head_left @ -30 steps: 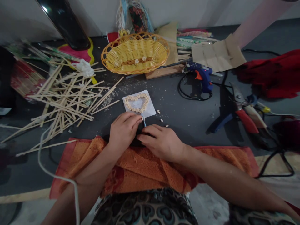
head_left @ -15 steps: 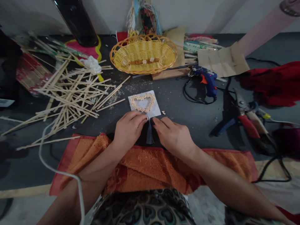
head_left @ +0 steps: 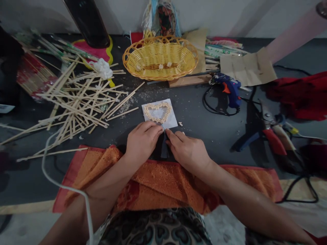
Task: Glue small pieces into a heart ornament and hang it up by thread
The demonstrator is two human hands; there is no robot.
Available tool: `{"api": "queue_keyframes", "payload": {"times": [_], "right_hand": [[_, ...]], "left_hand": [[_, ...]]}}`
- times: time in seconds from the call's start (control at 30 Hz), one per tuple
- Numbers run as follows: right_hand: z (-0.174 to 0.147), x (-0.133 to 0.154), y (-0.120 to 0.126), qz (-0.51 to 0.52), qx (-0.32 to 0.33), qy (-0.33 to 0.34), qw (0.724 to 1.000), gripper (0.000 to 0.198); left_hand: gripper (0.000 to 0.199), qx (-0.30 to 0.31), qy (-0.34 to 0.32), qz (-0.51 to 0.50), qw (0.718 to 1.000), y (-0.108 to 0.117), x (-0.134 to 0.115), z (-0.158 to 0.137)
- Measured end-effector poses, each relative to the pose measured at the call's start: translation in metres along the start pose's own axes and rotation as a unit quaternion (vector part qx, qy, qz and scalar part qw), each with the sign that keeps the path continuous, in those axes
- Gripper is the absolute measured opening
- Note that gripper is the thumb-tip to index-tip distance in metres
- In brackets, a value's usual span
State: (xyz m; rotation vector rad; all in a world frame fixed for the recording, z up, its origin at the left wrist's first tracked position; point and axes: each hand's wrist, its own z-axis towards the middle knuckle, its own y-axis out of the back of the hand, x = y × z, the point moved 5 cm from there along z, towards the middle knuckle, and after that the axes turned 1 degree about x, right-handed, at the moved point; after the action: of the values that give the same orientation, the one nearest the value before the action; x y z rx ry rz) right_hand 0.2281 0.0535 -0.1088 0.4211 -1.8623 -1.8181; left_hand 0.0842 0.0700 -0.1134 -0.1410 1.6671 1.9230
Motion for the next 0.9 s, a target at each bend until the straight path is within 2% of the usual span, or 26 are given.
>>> {"api": "queue_keyframes", "payload": {"times": [0.37, 0.63, 0.8, 0.9], "right_hand": [[-0.001, -0.001, -0.004, -0.011, -0.006, 0.001, 1.000, 0.039], [0.000, -0.002, -0.003, 0.021, -0.004, -0.004, 1.000, 0.038], [-0.001, -0.006, 0.002, 0.076, -0.008, -0.012, 0.997, 0.039], [-0.002, -0.021, 0.015, 0.160, -0.048, -0.016, 0.986, 0.034]], "left_hand": [[0.021, 0.009, 0.002, 0.009, 1.000, 0.001, -0.002, 0.001], [0.020, 0.002, 0.002, 0.002, 1.000, -0.001, 0.000, 0.001], [0.019, -0.014, -0.004, -0.008, 1.000, -0.001, 0.002, 0.000], [0.019, -0.022, -0.007, -0.018, 1.000, -0.001, 0.003, -0.001]]}}
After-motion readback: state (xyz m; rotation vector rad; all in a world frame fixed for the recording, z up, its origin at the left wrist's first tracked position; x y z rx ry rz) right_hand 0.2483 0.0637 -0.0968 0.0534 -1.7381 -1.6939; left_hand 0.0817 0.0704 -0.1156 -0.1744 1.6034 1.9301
